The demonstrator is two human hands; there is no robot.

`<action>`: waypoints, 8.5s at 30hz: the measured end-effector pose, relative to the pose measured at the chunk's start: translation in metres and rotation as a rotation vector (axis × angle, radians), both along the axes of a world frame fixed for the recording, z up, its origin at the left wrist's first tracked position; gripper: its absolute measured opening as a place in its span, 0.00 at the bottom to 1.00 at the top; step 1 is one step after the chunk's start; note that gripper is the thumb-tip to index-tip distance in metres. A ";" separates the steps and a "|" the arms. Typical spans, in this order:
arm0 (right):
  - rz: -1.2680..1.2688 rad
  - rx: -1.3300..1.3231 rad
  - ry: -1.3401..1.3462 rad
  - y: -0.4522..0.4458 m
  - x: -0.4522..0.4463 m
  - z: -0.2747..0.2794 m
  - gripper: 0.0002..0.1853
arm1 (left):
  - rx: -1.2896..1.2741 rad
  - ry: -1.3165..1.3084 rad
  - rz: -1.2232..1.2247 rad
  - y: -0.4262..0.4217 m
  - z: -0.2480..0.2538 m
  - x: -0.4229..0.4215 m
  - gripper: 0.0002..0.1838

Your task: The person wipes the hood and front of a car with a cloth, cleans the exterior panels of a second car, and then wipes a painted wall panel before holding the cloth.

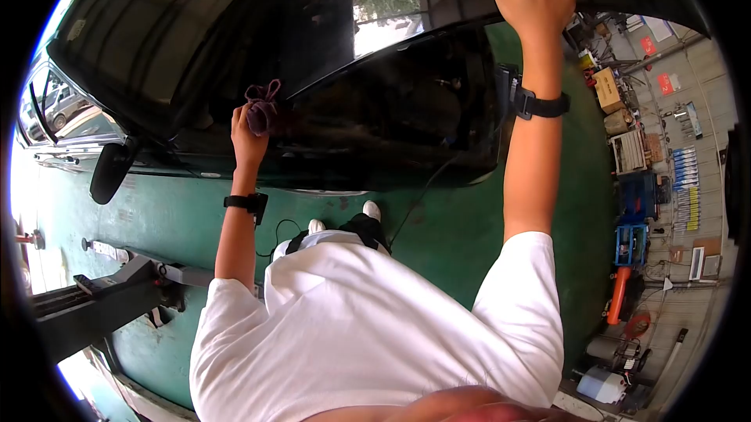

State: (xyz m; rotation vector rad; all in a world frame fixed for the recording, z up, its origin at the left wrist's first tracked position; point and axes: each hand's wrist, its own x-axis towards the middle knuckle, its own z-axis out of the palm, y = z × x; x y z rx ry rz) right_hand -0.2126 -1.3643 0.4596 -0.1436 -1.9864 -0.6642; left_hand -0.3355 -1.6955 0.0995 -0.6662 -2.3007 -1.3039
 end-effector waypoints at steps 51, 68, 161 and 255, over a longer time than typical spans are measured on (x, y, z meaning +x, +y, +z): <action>0.504 -1.319 0.124 -0.069 0.012 -0.161 0.11 | -0.100 -0.114 0.154 0.009 -0.003 0.012 0.23; 0.647 -1.507 0.003 -0.006 0.096 -0.198 0.09 | 0.054 0.364 -0.214 0.063 0.035 0.007 0.28; -0.222 -0.688 -1.050 0.107 0.121 -0.496 0.06 | -1.165 -0.214 -0.068 0.098 -0.085 0.042 0.32; 0.409 -0.852 -1.133 0.144 0.112 -0.494 0.08 | -1.361 -0.471 0.222 0.132 -0.111 0.080 0.65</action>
